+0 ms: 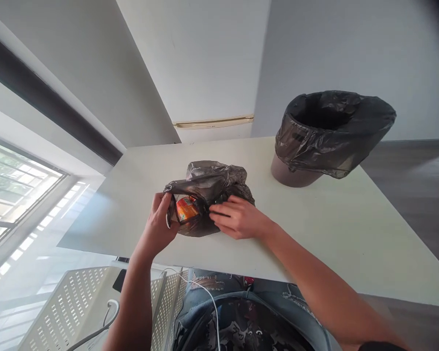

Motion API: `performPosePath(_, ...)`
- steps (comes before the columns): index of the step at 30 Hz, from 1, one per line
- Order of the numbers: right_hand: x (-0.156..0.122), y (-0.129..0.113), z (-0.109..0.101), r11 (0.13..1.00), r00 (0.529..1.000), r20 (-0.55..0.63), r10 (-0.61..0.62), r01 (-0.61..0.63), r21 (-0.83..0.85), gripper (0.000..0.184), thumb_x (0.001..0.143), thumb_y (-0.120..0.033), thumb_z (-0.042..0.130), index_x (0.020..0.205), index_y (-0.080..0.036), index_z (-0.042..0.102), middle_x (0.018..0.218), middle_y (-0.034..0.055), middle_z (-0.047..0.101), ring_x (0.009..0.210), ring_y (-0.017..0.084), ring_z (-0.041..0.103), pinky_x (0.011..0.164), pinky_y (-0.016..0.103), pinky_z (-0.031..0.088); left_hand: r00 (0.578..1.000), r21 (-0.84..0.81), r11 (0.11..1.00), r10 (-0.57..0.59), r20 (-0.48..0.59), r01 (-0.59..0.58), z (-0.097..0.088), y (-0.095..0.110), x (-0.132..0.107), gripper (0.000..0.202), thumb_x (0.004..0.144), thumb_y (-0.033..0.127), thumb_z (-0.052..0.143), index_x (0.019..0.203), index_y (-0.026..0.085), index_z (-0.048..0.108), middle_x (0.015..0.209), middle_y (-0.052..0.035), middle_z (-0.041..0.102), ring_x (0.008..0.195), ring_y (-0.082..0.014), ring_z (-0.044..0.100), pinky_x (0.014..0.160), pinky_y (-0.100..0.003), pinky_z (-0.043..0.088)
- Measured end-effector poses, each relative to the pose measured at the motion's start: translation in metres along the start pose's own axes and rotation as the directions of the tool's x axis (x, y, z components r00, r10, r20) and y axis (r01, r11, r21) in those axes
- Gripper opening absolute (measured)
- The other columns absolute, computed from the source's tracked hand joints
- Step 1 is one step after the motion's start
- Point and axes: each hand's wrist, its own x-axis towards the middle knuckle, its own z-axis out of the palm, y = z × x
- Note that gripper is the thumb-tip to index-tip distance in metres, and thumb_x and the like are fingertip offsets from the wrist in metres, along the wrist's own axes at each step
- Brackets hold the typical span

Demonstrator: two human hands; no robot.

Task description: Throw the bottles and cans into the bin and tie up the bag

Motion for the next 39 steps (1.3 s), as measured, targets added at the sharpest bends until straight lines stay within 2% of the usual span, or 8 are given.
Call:
performPosePath(3, -0.006, 0.010, 0.002, 0.953, 0.954, -0.036, 0.299, -0.300, -0.042, 0.032, 0.107, -0.037, 0.060, 0.130, -0.026, 0.078, 0.127, 0.0117, 0.079, 0.091, 0.025, 0.073, 0.075, 0.039, 0.051, 0.998, 0.089, 0.996, -0.031, 0.052, 0.027, -0.009, -0.012, -0.007, 0.092, 0.073, 0.003, 0.060, 0.160, 0.025, 0.038, 0.131, -0.0131, 0.050, 0.119, -0.0313, 0.057, 0.101, -0.049, 0.059)
performPosePath(10, -0.020, 0.036, -0.004, 0.645, 0.662, -0.142, 0.736, -0.749, -0.153, 0.021, 0.098, -0.030, 0.066, 0.093, -0.018, 0.082, 0.071, 0.0122, 0.071, 0.064, 0.026, 0.064, 0.063, 0.038, 0.043, 0.990, 0.402, 0.914, -0.002, 0.144, -0.057, -0.011, -0.043, -0.023, 0.093, 0.067, -0.003, 0.058, 0.154, 0.030, 0.051, 0.136, -0.0160, 0.056, 0.112, -0.0375, 0.058, 0.094, -0.058, 0.055)
performPosePath(15, -0.018, 0.024, -0.015, 0.905, 0.878, -0.220, 0.425, -0.421, 0.069, 0.021, 0.106, -0.030, 0.062, 0.110, -0.025, 0.081, 0.101, 0.0061, 0.083, 0.083, 0.020, 0.077, 0.065, 0.032, 0.054, 0.996, 0.328, 0.940, 0.089, 0.029, -0.093, -0.011, -0.021, -0.025, 0.078, 0.077, 0.001, 0.062, 0.151, 0.026, 0.056, 0.138, -0.0168, 0.057, 0.115, -0.0357, 0.058, 0.095, -0.055, 0.056)
performPosePath(20, -0.016, 0.022, -0.024, 0.933, 0.900, -0.260, 0.349, -0.307, 0.190, 0.025, 0.108, -0.017, 0.055, 0.114, -0.024, 0.078, 0.113, 0.0040, 0.083, 0.097, 0.017, 0.079, 0.070, 0.028, 0.059, 0.879, 0.167, 0.942, 0.333, -0.342, -0.292, 0.007, 0.021, -0.022, 0.042, 0.090, 0.003, 0.070, 0.122, 0.030, 0.073, 0.116, -0.0077, 0.066, 0.102, -0.0248, 0.066, 0.089, -0.042, 0.056)
performPosePath(24, -0.019, 0.032, -0.035, 0.840, 0.846, -0.056, 0.531, -0.516, 0.166, 0.009, 0.100, -0.021, 0.070, 0.095, -0.025, 0.078, 0.087, -0.0004, 0.079, 0.069, 0.015, 0.069, 0.064, 0.030, 0.052, 0.950, 0.141, 0.943, 0.310, -0.048, -0.301, 0.030, 0.030, -0.016, 0.047, 0.100, 0.015, 0.070, 0.146, 0.020, 0.061, 0.129, -0.0135, 0.071, 0.117, -0.0301, 0.068, 0.099, -0.048, 0.055)
performPosePath(29, -0.023, 0.042, -0.039, 0.700, 0.723, 0.072, 0.687, -0.685, 0.200, 0.006, 0.096, -0.026, 0.074, 0.090, -0.024, 0.075, 0.080, -0.0027, 0.074, 0.056, 0.012, 0.053, 0.060, 0.030, 0.045, 0.881, 0.161, 0.868, 0.453, 0.134, -0.470, 0.029, 0.028, -0.019, 0.029, 0.105, 0.005, 0.055, 0.119, 0.022, 0.073, 0.104, -0.0048, 0.078, 0.092, -0.0219, 0.070, 0.094, -0.045, 0.051)
performPosePath(35, -0.023, 0.041, -0.038, 0.881, 0.881, -0.004, 0.472, -0.472, -0.005, 0.034, 0.099, -0.010, 0.060, 0.126, -0.026, 0.075, 0.130, 0.0066, 0.075, 0.105, 0.025, 0.066, 0.086, 0.039, 0.052, 0.696, -0.101, 0.790, 0.586, 0.415, -0.605, 0.017, 0.053, -0.031, 0.023, 0.109, 0.020, 0.055, 0.092, 0.021, 0.071, 0.085, -0.0020, 0.071, 0.076, -0.0176, 0.066, 0.079, -0.038, 0.054)
performPosePath(39, -0.017, 0.029, -0.035, 0.970, 0.973, 0.103, 0.207, -0.190, -0.153, 0.045, 0.097, -0.002, 0.058, 0.127, -0.030, 0.077, 0.148, 0.0055, 0.067, 0.125, 0.031, 0.053, 0.103, 0.051, 0.043, 0.726, 0.017, 0.796, 0.543, 0.423, -0.605, 0.034, 0.056, -0.040, 0.028, 0.111, 0.025, 0.055, 0.087, 0.020, 0.068, 0.071, -0.0002, 0.065, 0.061, -0.0178, 0.061, 0.059, -0.036, 0.048)
